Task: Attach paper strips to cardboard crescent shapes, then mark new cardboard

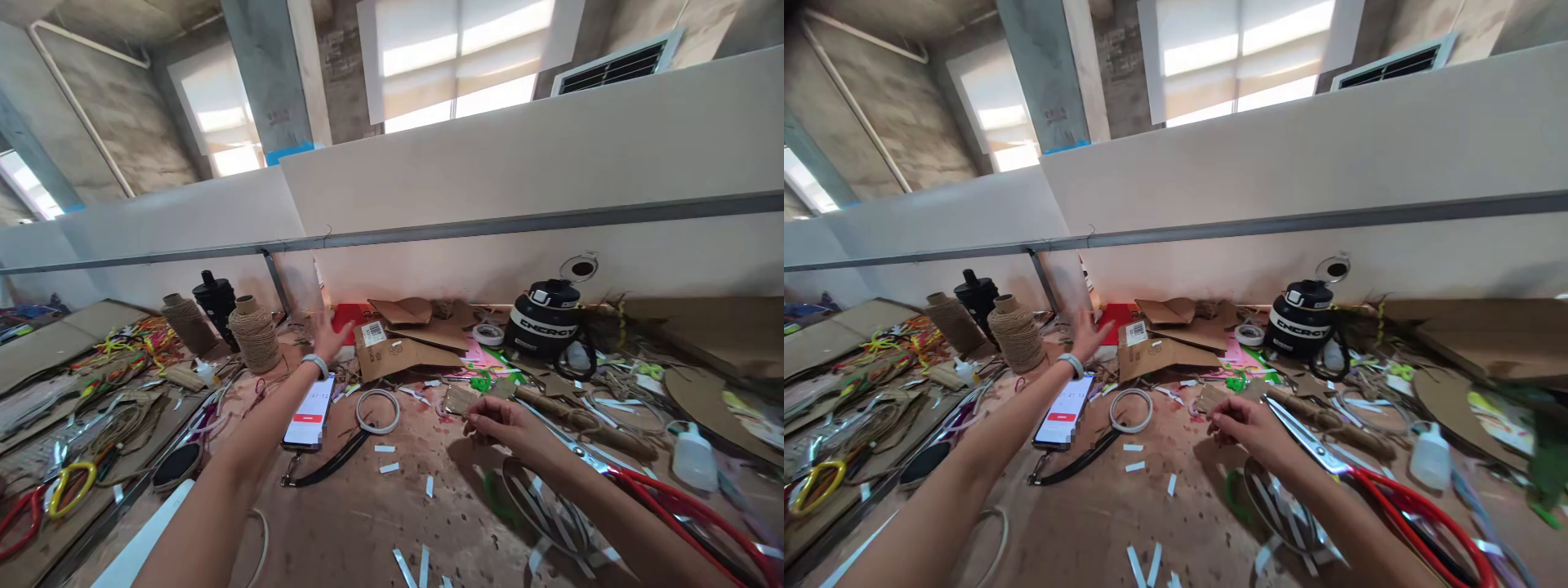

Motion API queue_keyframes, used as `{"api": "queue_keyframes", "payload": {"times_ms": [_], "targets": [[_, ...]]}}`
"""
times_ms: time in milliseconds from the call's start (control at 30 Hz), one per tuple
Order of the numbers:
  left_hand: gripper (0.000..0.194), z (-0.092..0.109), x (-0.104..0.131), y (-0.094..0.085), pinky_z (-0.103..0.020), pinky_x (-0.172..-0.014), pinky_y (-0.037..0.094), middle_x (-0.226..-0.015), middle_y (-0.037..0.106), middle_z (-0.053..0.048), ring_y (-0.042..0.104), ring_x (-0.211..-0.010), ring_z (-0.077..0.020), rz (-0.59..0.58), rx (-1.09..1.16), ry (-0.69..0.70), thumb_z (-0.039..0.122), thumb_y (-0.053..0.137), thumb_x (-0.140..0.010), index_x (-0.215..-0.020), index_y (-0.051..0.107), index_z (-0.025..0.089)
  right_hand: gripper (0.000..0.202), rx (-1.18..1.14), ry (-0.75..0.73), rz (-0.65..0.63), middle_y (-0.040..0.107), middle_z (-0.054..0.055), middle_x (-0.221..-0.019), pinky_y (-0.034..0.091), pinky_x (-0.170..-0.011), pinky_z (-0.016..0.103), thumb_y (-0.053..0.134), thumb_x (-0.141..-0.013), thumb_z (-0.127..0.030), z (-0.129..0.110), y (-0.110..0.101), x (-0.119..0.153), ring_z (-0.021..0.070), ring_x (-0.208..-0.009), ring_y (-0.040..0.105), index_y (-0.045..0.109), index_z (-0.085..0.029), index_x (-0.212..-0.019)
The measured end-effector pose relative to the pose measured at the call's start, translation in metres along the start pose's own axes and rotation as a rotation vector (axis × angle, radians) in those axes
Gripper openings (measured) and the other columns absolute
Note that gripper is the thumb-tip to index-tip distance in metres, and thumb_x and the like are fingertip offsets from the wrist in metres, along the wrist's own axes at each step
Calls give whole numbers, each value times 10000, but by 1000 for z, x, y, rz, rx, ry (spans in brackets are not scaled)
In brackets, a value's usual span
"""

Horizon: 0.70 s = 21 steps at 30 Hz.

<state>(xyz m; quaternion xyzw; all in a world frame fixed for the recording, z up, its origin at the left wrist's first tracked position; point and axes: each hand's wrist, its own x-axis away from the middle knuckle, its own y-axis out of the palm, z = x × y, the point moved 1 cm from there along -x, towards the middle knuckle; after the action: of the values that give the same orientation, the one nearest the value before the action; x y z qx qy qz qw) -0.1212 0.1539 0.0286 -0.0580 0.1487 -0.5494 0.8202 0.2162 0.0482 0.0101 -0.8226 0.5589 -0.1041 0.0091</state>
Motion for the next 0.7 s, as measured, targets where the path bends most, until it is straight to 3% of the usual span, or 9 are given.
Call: {"api": "queue_keyframes", "payload": {"times_ms": [33, 67, 100, 167, 333, 433, 567, 700], "targets": [[600, -1, 8, 10, -420, -1159, 177, -1550, 259, -104, 125, -1447, -324, -38, -36, 70, 320, 834, -621, -1151, 587, 184, 424, 0, -7, -6, 687, 26, -677, 433, -578, 271, 755, -591, -571, -2, 0, 1, 133, -564, 581, 624, -188, -718], [633, -2, 16, 22, -444, -1171, 101, -1562, 233, -105, 52, -1460, -335, -173, -153, 202, 342, 856, -569, -1129, 603, 192, 421, 0, -13, -9, 687, 26, -683, 435, -581, 274, 753, -596, -569, -3, 1, 2, 134, -567, 585, 624, -188, -720], [648, -2, 23, 33, -467, -1170, 54, -1554, 257, -109, 32, -1463, -337, -309, -233, 308, 363, 860, -540, -1118, 613, 207, 423, -3, -17, -11, 686, 26, -684, 437, -582, 277, 753, -594, -571, -6, 1, 4, 135, -567, 587, 621, -189, -717], [569, -2, 35, 52, -462, -1169, 24, -1511, 345, -127, 80, -1461, -333, -456, -259, 360, 341, 835, -551, -1066, 634, 206, 442, -18, -25, -11, 678, 19, -667, 443, -587, 282, 764, -568, -582, -10, 3, 7, 135, -560, 588, 614, -191, -709], [262, 26, 38, 76, -403, -1173, 75, -1341, 543, -169, 312, -1394, -316, -439, -191, 323, 130, 710, -621, -873, 656, 174, 458, -59, -72, -1, 685, 16, -682, 457, -603, 278, 766, -574, -592, -21, 5, 21, 130, -583, 594, 616, -187, -727], [164, 62, 29, 72, -424, -1149, 184, -1183, 647, -145, 406, -1335, -307, -399, -139, 289, 102, 658, -667, -799, 644, 198, 464, -56, -96, 4, 686, 18, -674, 459, -588, 276, 773, -567, -592, -26, 1, 31, 132, -572, 597, 610, -184, -717], [103, 116, 19, 48, -355, -1029, 381, -908, 712, -110, 532, -1203, -310, -389, -65, 221, 109, 661, -675, -636, 622, 197, 470, -52, -124, 16, 690, 25, -686, 486, -615, 296, 774, -578, -594, -30, -10, 46, 147, -593, 623, 614, -180, -733], [44, 155, 27, 18, -366, -821, 497, -712, 705, -86, 662, -859, -299, -469, 28, 103, 181, 715, -680, -692, 679, 159, 463, -67, -129, 26, 692, 33, -714, 515, -650, 313, 785, -586, -578, -27, -19, 60, 164, -641, 646, 625, -175, -750]]}}
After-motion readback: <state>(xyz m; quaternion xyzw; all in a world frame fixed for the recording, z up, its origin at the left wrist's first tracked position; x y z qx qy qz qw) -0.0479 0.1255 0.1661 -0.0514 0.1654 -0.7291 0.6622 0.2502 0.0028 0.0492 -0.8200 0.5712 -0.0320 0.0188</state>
